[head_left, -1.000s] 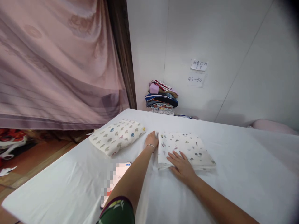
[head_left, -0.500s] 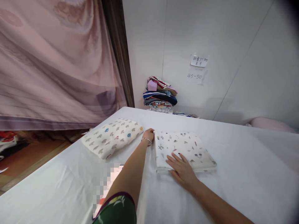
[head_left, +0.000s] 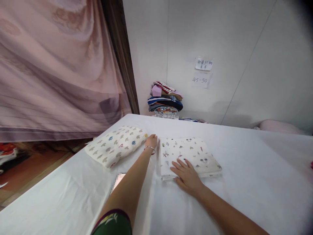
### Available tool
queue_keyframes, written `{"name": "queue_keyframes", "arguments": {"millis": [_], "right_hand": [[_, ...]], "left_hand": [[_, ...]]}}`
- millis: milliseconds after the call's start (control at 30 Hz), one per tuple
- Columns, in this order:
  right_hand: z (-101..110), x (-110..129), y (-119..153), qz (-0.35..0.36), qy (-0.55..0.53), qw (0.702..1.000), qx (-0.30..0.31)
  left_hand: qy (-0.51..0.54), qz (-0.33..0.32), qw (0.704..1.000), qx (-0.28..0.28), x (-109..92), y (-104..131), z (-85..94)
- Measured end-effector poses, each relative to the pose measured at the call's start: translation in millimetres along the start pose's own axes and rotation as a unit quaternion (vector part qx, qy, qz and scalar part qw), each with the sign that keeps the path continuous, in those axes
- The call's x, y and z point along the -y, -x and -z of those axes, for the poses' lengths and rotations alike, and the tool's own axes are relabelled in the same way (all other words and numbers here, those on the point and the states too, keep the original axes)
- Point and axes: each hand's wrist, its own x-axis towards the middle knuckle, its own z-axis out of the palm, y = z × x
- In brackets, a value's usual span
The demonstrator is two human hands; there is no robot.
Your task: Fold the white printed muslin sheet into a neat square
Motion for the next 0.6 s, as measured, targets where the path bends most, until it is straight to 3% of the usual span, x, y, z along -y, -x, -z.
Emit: {"name": "queue_keyframes", "arguments": {"millis": [100,200,267,333,467,600], "right_hand": [[3,4,1,-0.006,-0.006,1.0,0.003],[11,6,1,0.0,-0.029,0.999,0.028],[23,2,-1,0.003,-0.058,0.997,0.049],[38,-9,-8,-0.02,-0.068,0.997,0.028],[60,-56,-22,-0.138,0.017,0.987,-0.077],[48,-103,-22,-0.298,0.027,0.954,0.028]], "left_hand": [[-0.051,-0.078,0.996,0.004,-15,27,-11.8],[-0.184,-0.19,0.963,0.042,-21,55,-31.7],[-0.242,-0.199,0.947,0.076,-19,66,-41.1],[-0.273,-0.189,0.939,0.092,-16,69,-44.9],[-0.307,-0.185,0.929,0.092,-14,67,-44.1],[-0.334,-0.185,0.919,0.098,-14,64,-45.6]]}}
